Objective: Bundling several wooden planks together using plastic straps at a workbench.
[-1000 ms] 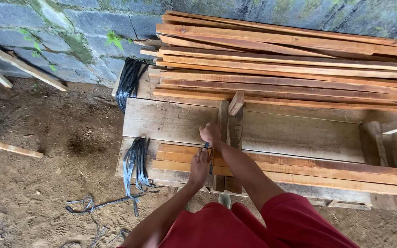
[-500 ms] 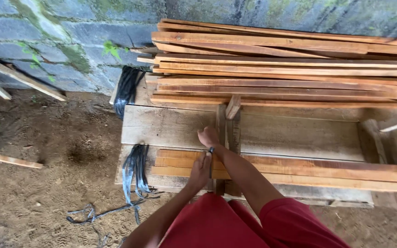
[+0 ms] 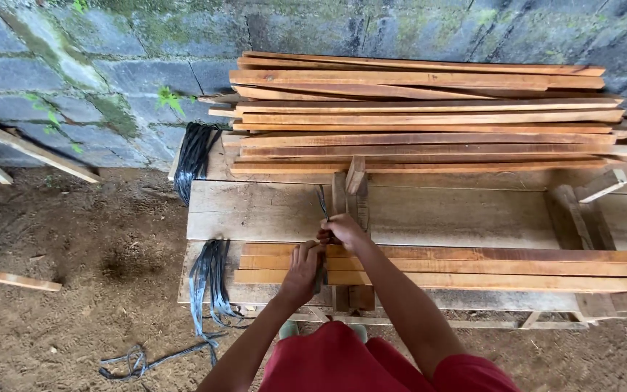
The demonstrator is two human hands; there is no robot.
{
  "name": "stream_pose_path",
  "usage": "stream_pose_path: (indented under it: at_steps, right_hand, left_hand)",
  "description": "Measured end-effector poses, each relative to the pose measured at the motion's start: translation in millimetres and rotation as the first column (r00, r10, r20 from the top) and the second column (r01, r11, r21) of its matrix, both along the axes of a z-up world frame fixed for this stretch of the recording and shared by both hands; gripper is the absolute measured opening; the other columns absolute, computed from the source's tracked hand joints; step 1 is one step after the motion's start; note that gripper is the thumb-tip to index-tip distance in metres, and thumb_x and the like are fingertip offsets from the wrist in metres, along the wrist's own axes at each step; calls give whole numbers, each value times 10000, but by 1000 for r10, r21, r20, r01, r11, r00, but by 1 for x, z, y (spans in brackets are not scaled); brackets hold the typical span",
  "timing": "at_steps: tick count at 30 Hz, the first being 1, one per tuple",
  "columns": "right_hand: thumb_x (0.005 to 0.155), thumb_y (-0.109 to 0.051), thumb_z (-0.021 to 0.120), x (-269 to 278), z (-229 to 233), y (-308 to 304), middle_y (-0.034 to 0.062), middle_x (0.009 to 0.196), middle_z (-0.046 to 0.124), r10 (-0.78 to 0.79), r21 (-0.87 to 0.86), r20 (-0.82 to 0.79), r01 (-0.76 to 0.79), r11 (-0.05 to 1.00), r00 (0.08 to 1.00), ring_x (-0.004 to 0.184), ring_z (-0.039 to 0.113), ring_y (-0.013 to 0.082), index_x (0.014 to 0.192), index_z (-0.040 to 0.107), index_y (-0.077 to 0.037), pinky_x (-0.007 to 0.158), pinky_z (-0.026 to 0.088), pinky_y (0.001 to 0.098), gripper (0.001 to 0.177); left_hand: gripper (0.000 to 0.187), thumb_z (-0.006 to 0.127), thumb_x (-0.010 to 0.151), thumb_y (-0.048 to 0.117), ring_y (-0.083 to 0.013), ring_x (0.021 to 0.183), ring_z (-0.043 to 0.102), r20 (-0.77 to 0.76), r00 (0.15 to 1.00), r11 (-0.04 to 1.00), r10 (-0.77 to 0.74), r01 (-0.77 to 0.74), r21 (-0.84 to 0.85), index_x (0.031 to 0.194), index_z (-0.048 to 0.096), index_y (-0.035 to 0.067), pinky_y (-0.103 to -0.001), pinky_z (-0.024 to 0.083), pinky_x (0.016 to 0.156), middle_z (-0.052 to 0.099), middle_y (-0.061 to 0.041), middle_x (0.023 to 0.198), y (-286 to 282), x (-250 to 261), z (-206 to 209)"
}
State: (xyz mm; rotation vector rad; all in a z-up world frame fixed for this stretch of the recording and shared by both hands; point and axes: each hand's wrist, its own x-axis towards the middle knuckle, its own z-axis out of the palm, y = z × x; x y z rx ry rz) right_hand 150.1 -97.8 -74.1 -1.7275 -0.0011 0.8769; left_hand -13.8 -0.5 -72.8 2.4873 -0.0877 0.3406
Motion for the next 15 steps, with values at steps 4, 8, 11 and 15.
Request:
stream_pose_path:
  at_steps: [4, 8, 11, 15]
  right_hand:
    - [1074, -226, 611, 4, 1, -7, 319, 1224, 674, -18, 29, 70, 16, 999, 997, 1226, 602, 515, 1202, 755, 33, 1000, 512, 625, 322]
    - [1099, -275, 534, 26, -41, -11, 172, 927, 647, -205, 161, -122, 223, 961, 971, 846, 680, 300, 1102, 739, -1, 752, 598, 479, 342]
    - [1086, -275, 509, 26, -44, -5, 73, 765, 485, -234, 170, -168, 262, 950, 958, 611, 540, 196, 1022, 720, -10, 561, 546, 392, 345]
    - [1073, -219, 510, 15, -18, -6, 37, 716, 401, -251, 200, -139, 276, 940, 958, 531, 386, 127, 958, 694, 23, 466, 384, 311, 325]
  left_hand:
    - [334, 689, 910, 179, -308, 1169, 538, 85, 996, 997, -11, 5, 74, 1222, 591, 113, -437, 401, 1064, 549, -92, 1218, 7, 5, 2]
    - [147, 746, 910, 189, -278, 937, 686, 276, 957, 993, 91, -67, -97, 1054, 743, 161, -387, 540, 824, 702, -56, 949, 14, 15, 3]
    - [83, 763, 897, 253, -247, 845, 701, 324, 939, 991, 118, -90, -100, 964, 779, 207, -362, 557, 772, 729, -32, 829, 18, 21, -3]
    - [231, 741, 952, 360, -292, 712, 700, 221, 947, 969, 231, -203, -143, 817, 690, 179, -418, 566, 637, 676, -59, 704, 9, 32, -2]
